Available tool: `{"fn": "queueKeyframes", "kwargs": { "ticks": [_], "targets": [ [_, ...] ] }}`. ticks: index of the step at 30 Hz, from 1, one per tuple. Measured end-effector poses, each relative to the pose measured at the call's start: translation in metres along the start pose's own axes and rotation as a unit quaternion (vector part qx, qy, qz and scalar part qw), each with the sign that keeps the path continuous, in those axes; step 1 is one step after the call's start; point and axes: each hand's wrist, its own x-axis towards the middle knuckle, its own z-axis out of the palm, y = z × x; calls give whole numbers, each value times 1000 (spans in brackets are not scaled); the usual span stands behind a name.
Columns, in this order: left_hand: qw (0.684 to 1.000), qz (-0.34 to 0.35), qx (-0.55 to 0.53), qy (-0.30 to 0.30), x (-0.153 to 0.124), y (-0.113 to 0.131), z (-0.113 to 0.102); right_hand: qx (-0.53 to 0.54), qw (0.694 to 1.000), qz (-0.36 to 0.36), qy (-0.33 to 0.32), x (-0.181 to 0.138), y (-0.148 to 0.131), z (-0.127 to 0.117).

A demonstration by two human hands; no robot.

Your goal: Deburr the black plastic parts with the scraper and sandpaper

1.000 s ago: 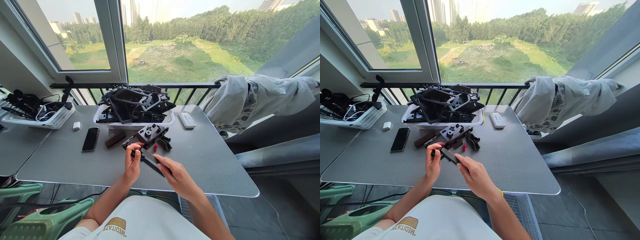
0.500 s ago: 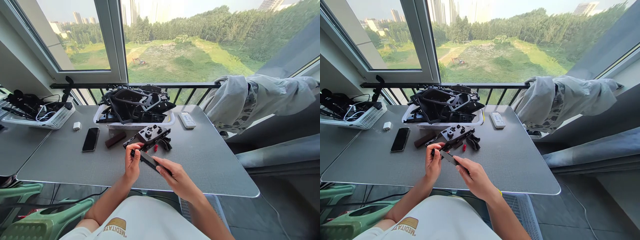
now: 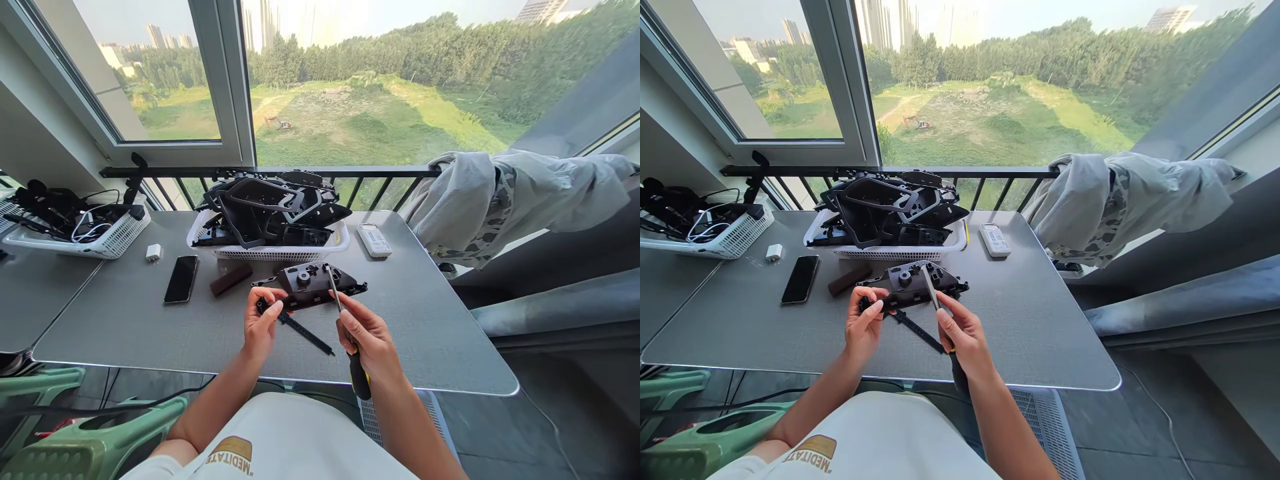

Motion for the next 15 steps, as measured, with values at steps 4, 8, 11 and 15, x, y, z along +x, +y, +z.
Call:
{"fn": "queueKeyframes", "kwargs": {
  "ticks": [4, 8, 11, 15],
  "targets": [
    [999, -29, -34, -9, 2, 1, -4, 64, 998, -2, 20, 2, -4, 0],
    [996, -51, -50, 57, 4, -1, 0, 80, 997, -7, 16, 4, -1, 3],
    [991, -67, -55, 98, 2, -1, 5, 71, 997, -16, 7, 5, 7, 6],
    [989, -70, -43, 127, 0, 1, 10, 50, 998, -38, -4, 6, 18, 10]
  ]
}}
